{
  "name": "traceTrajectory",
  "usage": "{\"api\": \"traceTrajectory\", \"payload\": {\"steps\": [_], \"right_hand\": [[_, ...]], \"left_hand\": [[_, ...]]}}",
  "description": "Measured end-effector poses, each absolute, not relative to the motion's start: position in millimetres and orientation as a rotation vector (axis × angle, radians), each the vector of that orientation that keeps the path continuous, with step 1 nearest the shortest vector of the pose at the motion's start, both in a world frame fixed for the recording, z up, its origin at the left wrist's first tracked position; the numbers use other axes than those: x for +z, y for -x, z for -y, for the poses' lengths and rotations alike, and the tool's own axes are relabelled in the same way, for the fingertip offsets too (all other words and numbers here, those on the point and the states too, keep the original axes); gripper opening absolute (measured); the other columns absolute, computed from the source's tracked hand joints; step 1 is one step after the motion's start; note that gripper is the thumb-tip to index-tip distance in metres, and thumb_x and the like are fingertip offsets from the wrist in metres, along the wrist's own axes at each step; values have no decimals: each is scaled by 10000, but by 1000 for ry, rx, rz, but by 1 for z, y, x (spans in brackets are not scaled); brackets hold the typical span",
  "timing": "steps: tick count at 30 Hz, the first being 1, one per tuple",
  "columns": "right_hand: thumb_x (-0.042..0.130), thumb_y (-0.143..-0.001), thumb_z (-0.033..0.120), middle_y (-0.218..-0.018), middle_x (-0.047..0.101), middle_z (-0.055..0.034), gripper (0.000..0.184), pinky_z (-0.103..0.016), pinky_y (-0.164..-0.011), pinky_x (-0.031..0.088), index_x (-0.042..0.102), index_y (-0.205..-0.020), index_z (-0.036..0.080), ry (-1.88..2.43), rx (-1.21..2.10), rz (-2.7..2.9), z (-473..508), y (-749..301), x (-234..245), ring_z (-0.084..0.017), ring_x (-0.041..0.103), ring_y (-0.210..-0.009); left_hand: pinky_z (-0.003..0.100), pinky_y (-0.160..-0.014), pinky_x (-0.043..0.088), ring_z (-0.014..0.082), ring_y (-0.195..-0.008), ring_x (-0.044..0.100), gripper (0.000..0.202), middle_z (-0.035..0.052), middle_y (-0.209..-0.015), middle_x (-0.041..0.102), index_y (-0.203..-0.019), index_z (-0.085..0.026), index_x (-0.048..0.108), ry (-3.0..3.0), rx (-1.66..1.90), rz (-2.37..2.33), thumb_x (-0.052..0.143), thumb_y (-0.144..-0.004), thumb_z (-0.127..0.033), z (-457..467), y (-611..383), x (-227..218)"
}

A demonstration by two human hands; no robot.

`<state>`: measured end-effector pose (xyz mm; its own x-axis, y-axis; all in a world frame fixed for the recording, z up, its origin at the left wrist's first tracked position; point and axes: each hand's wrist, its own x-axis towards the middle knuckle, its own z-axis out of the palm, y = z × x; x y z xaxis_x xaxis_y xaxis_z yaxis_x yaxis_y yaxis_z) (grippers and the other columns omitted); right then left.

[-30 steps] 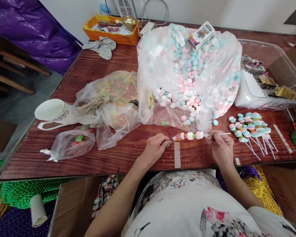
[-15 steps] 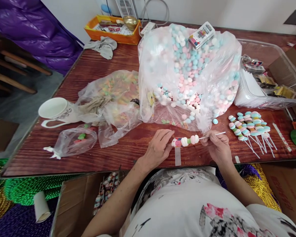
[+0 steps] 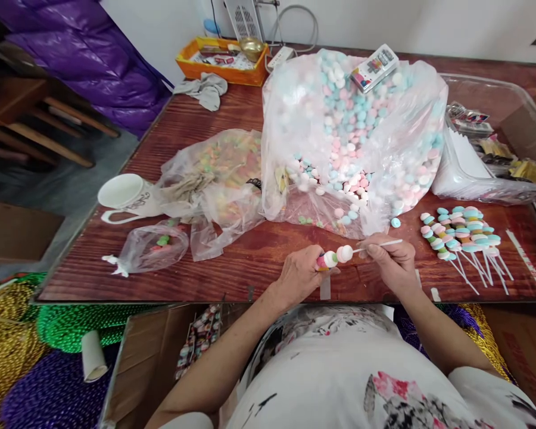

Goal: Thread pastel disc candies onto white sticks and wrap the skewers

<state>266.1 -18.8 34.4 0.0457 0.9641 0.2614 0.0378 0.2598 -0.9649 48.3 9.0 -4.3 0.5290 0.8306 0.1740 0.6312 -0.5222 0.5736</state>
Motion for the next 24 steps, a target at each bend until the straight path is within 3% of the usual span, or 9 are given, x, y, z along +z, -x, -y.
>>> {"api": "traceTrajectory", "payload": {"steps": [4, 12, 21, 23, 24], "right_hand": [[645, -857, 258, -633, 636, 28, 140, -258, -573, 421, 729, -748, 235, 1097, 925, 1140, 17, -254, 29, -108, 548, -583], [615, -873, 292, -618, 629, 14, 187, -269, -580, 447, 710, -728, 222, 1101, 886, 1165, 28, -225, 18, -118, 549, -584], [611, -864, 320, -626, 616, 6, 240, -265, -609, 444, 686, -666, 209, 1059, 961, 1379, 21, -207, 6, -116, 554, -600], [621, -858, 336, -625, 617, 9, 245, -265, -609, 438, 687, -659, 209, 1021, 1017, 1400, 15, -210, 8, -113, 547, -592], [625, -857, 352, -620, 615, 11, 256, -265, -606, 435, 687, -654, 209, 995, 1079, 1391, 11, -214, 12, -112, 542, -588]], "left_hand": [[251, -544, 284, 126, -586, 483, 213, -8, -681, 563, -780, -184, 501, -2361, 642, -1240, 602, -846, -359, -7, -50, -2], [225, -528, 275, 91, -536, 405, 248, -52, -622, 510, -735, -188, 474, -2097, 641, -1207, 652, -792, -350, -9, -59, 10], [239, -518, 263, 89, -528, 357, 121, -56, -584, 436, -683, -182, 462, -2002, 667, -1149, 559, -744, -144, -6, -72, 15], [230, -531, 297, 89, -565, 400, 130, -49, -641, 491, -778, -169, 527, -1868, 677, -1098, 634, -704, -157, -9, -69, 23], [223, -546, 332, 93, -604, 445, 252, -37, -708, 540, -900, -165, 563, -1765, 671, -1039, 688, -681, -179, -12, -65, 28]]}}
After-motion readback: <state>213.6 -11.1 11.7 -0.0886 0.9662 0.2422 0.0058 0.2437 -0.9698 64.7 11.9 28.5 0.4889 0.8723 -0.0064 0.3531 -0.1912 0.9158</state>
